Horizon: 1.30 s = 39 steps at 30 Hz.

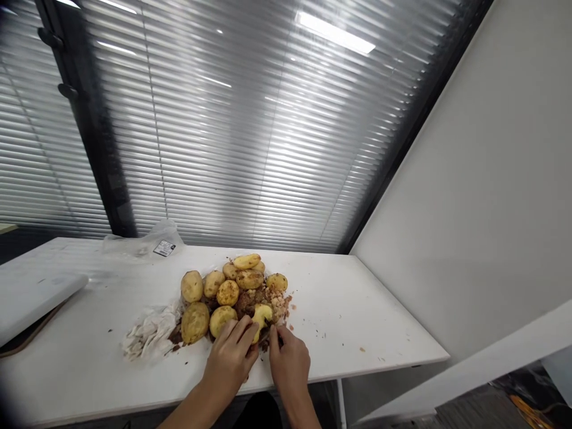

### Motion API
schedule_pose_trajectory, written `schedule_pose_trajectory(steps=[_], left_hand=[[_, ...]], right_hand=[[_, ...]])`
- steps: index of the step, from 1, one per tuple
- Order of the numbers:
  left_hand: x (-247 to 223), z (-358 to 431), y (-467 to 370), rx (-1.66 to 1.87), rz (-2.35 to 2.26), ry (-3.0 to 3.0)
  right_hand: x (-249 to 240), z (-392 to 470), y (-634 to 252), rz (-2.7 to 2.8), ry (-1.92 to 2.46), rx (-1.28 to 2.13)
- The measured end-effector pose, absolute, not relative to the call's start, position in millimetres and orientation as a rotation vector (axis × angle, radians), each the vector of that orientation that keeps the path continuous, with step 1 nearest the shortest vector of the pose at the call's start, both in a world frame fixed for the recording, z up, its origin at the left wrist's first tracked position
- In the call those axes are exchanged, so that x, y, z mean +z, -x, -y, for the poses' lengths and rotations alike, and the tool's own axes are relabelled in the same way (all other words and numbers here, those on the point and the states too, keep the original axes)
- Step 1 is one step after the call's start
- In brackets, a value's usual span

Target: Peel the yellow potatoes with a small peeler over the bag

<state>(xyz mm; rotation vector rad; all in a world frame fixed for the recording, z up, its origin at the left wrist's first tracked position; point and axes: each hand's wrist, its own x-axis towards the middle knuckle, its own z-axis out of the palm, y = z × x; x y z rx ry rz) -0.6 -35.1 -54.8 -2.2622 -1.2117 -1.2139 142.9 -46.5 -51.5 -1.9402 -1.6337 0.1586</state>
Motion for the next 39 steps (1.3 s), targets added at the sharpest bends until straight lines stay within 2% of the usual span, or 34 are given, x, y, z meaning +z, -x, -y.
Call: schedule_pose_trajectory(steps=[7, 17, 31, 39], left_hand=[[-55.8, 34.1, 1.4, -1.199, 1.217, 2.284], [-56.1, 33.4, 0.4, -1.229, 1.226, 2.293], [-56.7, 31.7, 3.4, -1.245, 1.211, 2.345], [-47.9, 30.9, 8.8, -1.398, 1.175, 2.267]], right_hand=[[-41.4, 45.2, -145.7, 1.728, 2.113, 0.074], [-36.4, 47.9, -146.4, 1.797, 2.146, 0.092], [-37.8, 52.4, -176.4, 1.823, 1.954, 0.043], [-34.5, 54.4, -186.9, 1.686, 1.680, 0.261]])
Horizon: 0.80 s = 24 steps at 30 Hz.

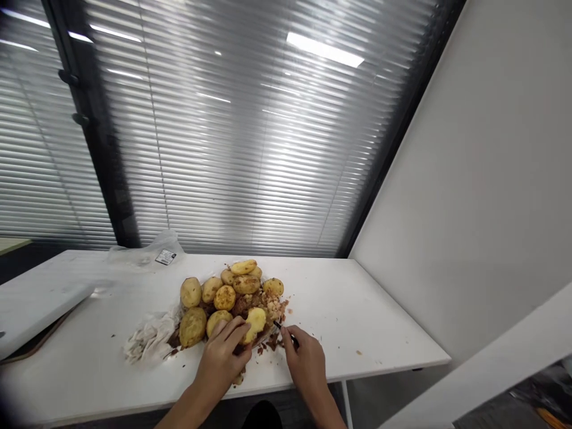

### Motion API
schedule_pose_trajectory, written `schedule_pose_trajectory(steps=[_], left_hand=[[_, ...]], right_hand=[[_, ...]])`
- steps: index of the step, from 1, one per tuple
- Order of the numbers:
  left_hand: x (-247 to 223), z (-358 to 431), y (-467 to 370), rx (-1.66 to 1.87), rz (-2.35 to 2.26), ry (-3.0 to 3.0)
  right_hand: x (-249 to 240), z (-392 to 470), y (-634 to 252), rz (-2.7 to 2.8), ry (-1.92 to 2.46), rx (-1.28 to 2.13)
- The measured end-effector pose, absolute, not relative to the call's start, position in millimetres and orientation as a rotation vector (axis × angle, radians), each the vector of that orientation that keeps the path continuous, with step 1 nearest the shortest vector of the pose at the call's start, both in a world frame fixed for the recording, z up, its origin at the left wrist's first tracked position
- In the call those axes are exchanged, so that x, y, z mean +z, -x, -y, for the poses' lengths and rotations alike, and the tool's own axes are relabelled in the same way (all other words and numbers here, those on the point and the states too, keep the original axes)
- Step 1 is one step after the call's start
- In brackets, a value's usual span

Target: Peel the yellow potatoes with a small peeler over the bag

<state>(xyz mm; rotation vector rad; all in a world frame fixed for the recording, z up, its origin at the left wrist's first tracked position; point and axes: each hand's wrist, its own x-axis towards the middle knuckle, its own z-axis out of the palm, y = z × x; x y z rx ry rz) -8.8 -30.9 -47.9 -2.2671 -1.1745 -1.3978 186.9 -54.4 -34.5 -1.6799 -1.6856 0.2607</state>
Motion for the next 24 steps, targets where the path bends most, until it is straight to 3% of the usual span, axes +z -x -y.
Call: schedule_pose_trajectory(steps=[11, 24], left_hand=[[-34.3, 47.1, 7.3, -1.427, 1.513, 2.241], [-51.1, 68.0, 6.1, -1.396, 1.323, 2.076]], right_hand=[[-36.5, 46.9, -187.9, 1.640, 1.411, 0.479], [11.8, -34.8, -195.9, 2.199, 0.896, 0.506]])
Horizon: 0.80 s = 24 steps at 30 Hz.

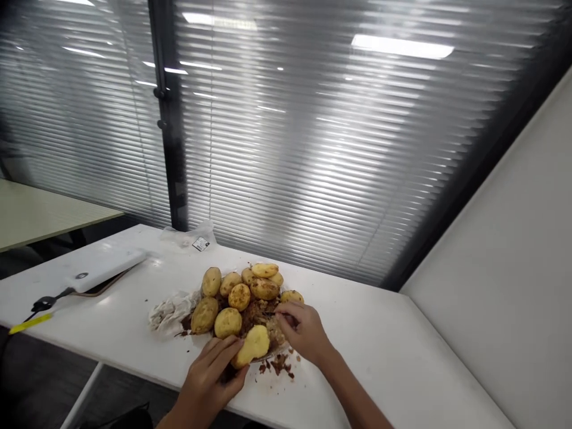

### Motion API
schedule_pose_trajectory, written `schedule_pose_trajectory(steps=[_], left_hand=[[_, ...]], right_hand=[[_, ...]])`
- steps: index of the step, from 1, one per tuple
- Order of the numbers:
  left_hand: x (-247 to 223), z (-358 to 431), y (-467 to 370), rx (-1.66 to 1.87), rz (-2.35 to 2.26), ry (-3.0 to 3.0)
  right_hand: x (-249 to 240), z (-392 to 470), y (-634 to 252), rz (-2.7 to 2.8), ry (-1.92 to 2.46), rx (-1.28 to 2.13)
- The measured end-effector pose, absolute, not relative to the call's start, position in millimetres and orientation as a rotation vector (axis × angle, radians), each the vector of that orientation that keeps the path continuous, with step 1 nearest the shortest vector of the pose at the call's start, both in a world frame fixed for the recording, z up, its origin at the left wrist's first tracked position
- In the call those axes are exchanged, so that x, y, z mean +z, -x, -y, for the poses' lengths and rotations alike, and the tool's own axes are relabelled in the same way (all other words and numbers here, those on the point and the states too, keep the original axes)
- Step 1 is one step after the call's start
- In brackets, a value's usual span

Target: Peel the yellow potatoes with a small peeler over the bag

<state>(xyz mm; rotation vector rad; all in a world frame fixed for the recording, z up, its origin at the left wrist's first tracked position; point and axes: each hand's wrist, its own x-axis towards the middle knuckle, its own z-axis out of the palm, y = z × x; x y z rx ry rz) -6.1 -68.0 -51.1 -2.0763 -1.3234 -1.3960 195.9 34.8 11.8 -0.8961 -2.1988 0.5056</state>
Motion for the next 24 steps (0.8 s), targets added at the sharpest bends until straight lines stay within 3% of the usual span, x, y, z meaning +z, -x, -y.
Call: schedule_pose_trajectory(steps=[8, 15, 19, 24], left_hand=[[-49.9, 66.4, 1.1, -1.324, 1.455, 1.934], [-53.7, 64.6, -0.2, -1.282, 1.467, 1.908], [-55.7, 64.1, 0.8, -1.285, 1.486, 1.933], [-55.9, 64.0, 0.0, -1.317, 1.522, 1.930]], right_hand=[[7.9, -60.2, -202.4, 2.370, 0.663, 0.657], [7.7, -43.8, -209.0, 2.504, 0.627, 0.464], [9.1, -43.4, -210.2, 2.486, 0.597, 0.159], [8.9, -38.0, -209.9, 2.584, 0.527, 0.099]])
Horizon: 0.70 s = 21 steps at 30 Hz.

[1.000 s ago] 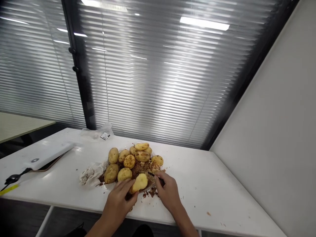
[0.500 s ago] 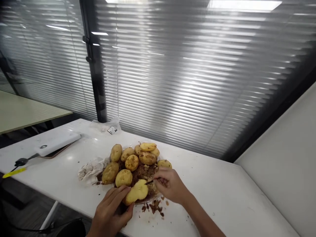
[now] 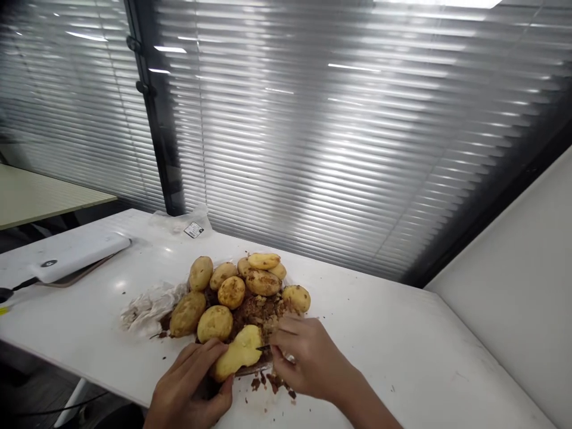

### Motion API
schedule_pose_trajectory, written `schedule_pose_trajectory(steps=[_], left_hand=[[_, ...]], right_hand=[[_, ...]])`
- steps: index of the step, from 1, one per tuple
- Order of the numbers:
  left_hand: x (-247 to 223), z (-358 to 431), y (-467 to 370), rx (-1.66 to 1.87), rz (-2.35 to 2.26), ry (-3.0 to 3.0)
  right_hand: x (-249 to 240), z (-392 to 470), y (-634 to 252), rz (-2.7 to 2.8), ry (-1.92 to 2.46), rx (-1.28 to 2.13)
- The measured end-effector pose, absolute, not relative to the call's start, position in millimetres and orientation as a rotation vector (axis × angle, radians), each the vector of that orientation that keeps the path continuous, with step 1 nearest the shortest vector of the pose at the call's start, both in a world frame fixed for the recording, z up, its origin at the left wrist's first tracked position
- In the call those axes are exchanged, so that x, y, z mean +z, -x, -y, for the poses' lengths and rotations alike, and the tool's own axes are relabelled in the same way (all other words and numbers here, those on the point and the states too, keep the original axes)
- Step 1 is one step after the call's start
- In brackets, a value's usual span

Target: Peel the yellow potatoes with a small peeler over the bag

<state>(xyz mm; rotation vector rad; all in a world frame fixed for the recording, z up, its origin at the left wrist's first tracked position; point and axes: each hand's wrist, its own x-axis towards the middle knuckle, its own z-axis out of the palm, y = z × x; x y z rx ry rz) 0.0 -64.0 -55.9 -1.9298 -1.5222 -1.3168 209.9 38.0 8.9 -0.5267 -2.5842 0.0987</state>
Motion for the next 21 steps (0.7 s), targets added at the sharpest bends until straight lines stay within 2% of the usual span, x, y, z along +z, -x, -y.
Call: schedule_pose_trajectory(steps=[4, 8, 13, 17, 21], left_hand=[[-55.7, 64.3, -1.5, -1.353, 1.516, 1.934], [-54.1, 64.5, -1.9, -1.346, 1.529, 1.948], [-51.6, 65.1, -2.2, -1.359, 1.536, 1.957], [-52.3, 65.7, -2.0, -1.345, 1.542, 1.954], [-53.9, 65.2, -0.8, -1.358, 1.530, 1.965]], right_hand=[[8.1, -36.3, -209.7, 2.526, 0.533, -0.101], [8.1, -35.2, -209.3, 2.574, 0.479, 0.014], [5.5, -37.4, -209.4, 2.442, 0.480, -0.093], [3.0, -36.8, -208.8, 2.496, 0.459, 0.066], [-0.4, -38.7, -209.0, 2.434, 0.497, -0.023]])
